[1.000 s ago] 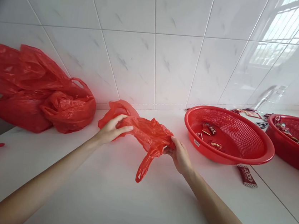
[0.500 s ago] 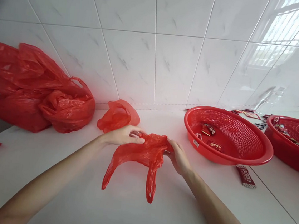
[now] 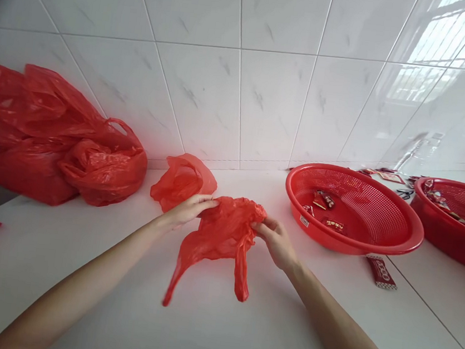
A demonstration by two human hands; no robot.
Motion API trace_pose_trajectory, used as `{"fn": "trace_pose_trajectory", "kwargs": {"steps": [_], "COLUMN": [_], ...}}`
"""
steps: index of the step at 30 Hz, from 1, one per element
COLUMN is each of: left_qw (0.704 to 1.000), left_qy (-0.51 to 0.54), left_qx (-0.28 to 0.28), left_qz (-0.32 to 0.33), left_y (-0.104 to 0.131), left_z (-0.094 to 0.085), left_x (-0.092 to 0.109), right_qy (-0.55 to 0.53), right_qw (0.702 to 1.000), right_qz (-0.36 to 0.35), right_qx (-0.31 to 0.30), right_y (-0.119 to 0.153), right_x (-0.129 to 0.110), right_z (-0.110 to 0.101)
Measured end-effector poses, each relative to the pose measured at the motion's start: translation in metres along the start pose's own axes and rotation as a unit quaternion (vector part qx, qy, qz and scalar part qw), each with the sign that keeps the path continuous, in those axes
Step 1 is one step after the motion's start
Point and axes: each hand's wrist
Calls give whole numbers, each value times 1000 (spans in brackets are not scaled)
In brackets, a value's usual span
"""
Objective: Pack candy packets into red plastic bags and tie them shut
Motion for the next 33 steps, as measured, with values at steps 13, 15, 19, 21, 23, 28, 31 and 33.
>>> {"fn": "trace_pose_trajectory", "kwargs": {"steps": [13, 15, 19, 21, 23, 28, 31, 33], "left_qw": [991, 994, 995, 997, 993, 979, 971, 962], "left_qy": [48, 59, 79, 25, -66, -172, -192, -213], "left_qx": [124, 84, -20, -63, -93, -104, -90, -108], "left_qz": [-20, -28, -57, -45, -21, 39, 108, 129], "left_y": [-11, -5, 2, 2, 2, -3, -5, -6], "left_z": [-49, -43, -39, -42, -45, -28, 0, 19], "left_x": [0, 1, 4, 5, 6, 23, 36, 40], "right_qy": [-46, -41, -28, -21, -6, 83, 112, 122], "right_qw": [983, 982, 981, 981, 982, 987, 985, 985], "right_qz": [57, 63, 62, 64, 63, -7, -37, -47], "right_qx": [166, 173, 181, 182, 176, 141, 122, 111], "right_y": [-10, -10, -9, -9, -9, -4, 1, 3], "right_x": [-5, -4, -2, -1, 1, 2, 1, 0], "right_z": [-16, -14, -12, -12, -12, -8, -3, 0]}}
Point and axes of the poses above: each hand's wrist, its own y-axis away from the middle knuckle, its own z-axis out of the palm, x = y × z, and after that the axes turned 14 degrees about x, right-handed
